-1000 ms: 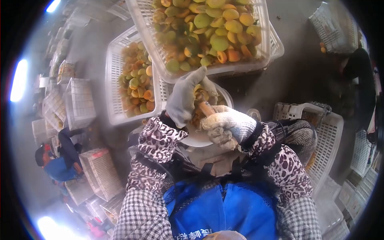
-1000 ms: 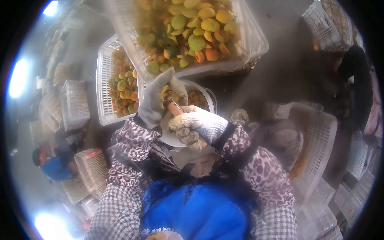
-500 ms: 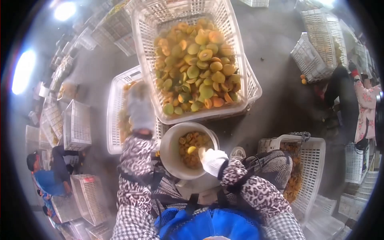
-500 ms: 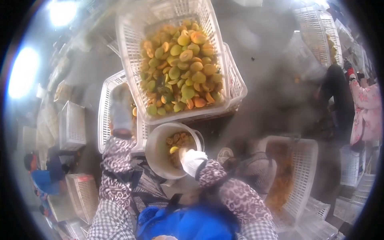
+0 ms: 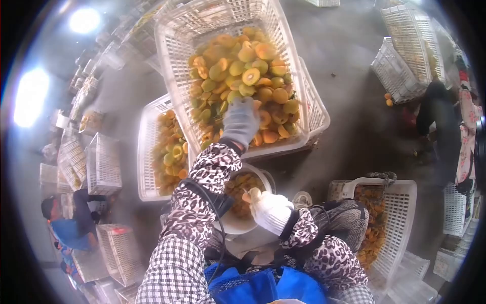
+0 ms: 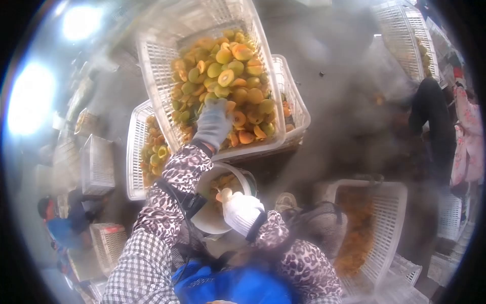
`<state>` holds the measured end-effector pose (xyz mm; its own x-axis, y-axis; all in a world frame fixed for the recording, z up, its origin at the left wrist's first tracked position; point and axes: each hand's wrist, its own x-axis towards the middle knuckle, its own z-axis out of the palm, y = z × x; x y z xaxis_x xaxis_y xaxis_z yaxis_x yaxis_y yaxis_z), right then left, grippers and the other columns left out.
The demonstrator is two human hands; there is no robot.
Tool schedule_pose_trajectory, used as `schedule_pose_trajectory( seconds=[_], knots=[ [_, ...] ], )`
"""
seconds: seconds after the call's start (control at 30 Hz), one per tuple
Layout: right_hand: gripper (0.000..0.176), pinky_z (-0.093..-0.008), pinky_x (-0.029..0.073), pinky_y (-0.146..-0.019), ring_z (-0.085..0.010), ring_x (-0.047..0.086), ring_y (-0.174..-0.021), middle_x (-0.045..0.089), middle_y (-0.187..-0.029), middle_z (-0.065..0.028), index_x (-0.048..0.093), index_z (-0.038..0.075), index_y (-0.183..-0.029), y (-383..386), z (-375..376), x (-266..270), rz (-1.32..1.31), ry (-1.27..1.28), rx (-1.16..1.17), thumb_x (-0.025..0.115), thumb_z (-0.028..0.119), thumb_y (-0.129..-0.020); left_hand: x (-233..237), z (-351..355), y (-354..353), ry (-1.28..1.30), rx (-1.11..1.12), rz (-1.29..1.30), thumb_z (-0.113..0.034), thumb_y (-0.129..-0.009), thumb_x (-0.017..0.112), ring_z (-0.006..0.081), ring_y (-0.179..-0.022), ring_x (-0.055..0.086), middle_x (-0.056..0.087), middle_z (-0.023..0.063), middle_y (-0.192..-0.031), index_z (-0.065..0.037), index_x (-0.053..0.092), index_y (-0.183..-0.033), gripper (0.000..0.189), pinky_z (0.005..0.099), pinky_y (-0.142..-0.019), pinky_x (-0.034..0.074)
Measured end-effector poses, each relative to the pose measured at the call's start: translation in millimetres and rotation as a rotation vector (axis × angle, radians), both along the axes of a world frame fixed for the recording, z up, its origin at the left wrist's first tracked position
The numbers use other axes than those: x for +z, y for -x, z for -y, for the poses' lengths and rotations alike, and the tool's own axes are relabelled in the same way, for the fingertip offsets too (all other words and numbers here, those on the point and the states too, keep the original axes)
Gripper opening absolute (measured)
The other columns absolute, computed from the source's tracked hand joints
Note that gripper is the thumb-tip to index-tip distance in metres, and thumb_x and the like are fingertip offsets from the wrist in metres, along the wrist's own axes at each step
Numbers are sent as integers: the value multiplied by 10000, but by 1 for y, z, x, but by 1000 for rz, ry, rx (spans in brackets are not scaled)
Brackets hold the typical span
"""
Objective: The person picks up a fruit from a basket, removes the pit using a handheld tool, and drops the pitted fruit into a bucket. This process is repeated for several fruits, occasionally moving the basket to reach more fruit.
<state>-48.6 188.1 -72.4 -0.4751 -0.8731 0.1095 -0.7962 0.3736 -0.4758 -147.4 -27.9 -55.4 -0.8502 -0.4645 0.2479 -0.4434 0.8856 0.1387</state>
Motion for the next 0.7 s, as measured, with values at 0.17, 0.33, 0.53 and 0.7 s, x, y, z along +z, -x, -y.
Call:
schedule_pose_trajectory(
  seconds=[0.17,0.33,0.53,0.7],
  knots=[
    [208,-453,549,-573,-380,668,-638,673,-740,-197,550,36,-1046,15,18,22,400,169,-211,613,170,-899,29,18,-55,-906,380,-475,-196,-874,632,305,-840,632,609,166,-991,8,523,-1138,351,410,-761,522],
    [354,-466,531,-748,-390,660,-871,678,-965,-172,577,102,-1172,32,28,48,609,397,-166,645,301,-886,44,10,-122,-1887,128,-653,-196,-943,595,247,-868,666,638,161,-1007,34,513,-1207,360,418,-842,568],
    [343,-465,531,-767,-393,659,-869,675,-997,-167,592,99,-1180,21,36,48,615,229,-210,624,287,-895,52,-14,-146,-2186,156,-697,-368,-999,539,298,-1090,611,601,183,-1168,-16,491,-1319,478,423,-945,531],
    [356,-429,530,-766,-352,670,-863,677,-969,-169,599,78,-1191,21,39,56,794,208,-155,628,272,-895,55,-17,-158,-2084,107,-716,-330,-995,541,333,-1103,597,590,201,-1179,-48,477,-1340,451,454,-960,516]
  ],
)
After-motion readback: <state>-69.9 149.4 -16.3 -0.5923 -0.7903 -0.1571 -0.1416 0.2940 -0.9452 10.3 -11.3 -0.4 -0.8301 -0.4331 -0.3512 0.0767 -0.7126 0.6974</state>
